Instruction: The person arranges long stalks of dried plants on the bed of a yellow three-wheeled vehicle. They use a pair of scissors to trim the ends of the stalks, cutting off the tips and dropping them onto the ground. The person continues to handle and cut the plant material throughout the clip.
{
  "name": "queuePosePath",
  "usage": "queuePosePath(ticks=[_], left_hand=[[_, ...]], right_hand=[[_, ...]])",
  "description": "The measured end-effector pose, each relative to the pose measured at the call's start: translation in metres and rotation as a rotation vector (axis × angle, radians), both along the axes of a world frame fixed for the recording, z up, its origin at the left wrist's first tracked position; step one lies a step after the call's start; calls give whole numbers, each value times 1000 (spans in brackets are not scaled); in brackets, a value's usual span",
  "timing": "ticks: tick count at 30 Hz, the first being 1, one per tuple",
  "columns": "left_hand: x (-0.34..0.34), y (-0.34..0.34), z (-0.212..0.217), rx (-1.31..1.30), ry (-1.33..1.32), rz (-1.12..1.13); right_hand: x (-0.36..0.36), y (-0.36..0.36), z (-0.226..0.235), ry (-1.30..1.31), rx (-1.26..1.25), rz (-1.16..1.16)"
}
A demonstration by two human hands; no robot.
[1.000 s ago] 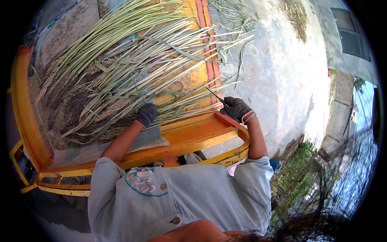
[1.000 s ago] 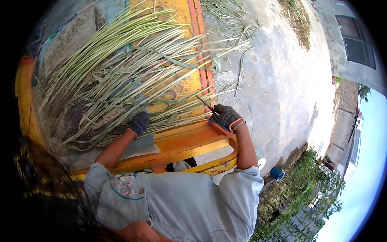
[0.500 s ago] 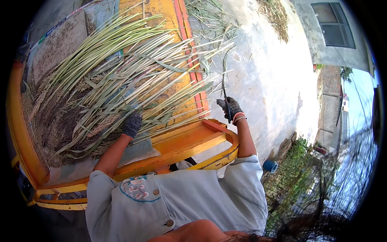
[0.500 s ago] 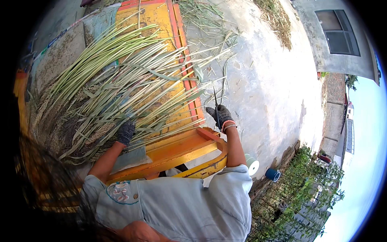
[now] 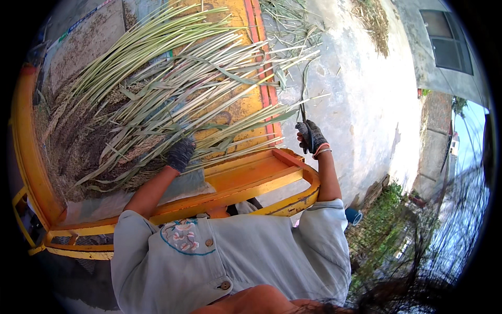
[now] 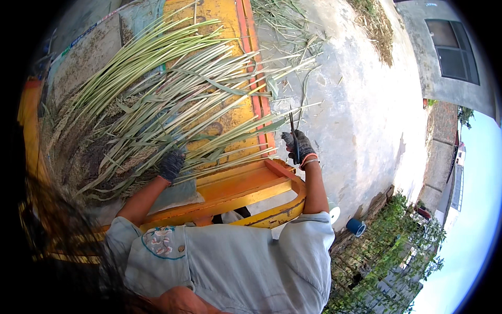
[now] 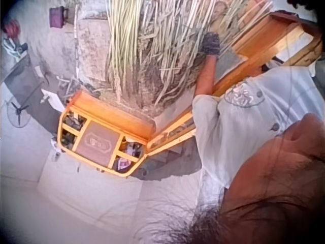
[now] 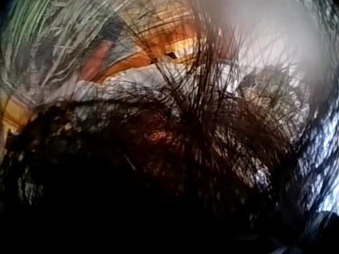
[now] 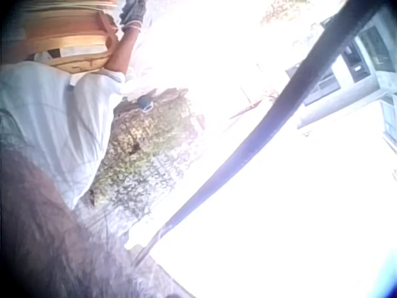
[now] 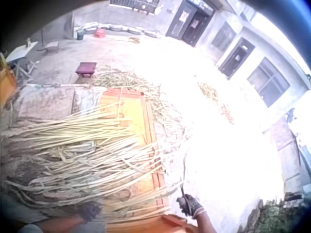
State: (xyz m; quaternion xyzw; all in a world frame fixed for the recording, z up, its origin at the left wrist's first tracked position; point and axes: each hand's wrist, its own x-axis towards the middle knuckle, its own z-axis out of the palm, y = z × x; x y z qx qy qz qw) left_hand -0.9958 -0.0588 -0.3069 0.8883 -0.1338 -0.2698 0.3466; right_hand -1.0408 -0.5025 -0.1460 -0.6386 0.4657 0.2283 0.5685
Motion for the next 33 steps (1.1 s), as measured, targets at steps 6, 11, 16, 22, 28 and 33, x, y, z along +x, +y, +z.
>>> queuePosePath(ticks=[6,11,16,22,28,33], left_hand=[[6,-3,-27,6,-69,85],[-4,2,-22,5,-70,-22],[-12,6,-4,-2,-107,-160],[-26,11,-16,-11,0,-199],[-35,4,-35,-11,-20,-104],[-20,-15,-57,404,-117,-230]], right_hand=[[8,11,20,26,-22,-22],[8,8,10,36,-1,1],[10,14,14,48,-87,38],[12,9,4,89,-356,225],[8,7,-3,26,-412,142],[13,11,6,136,-349,213]])
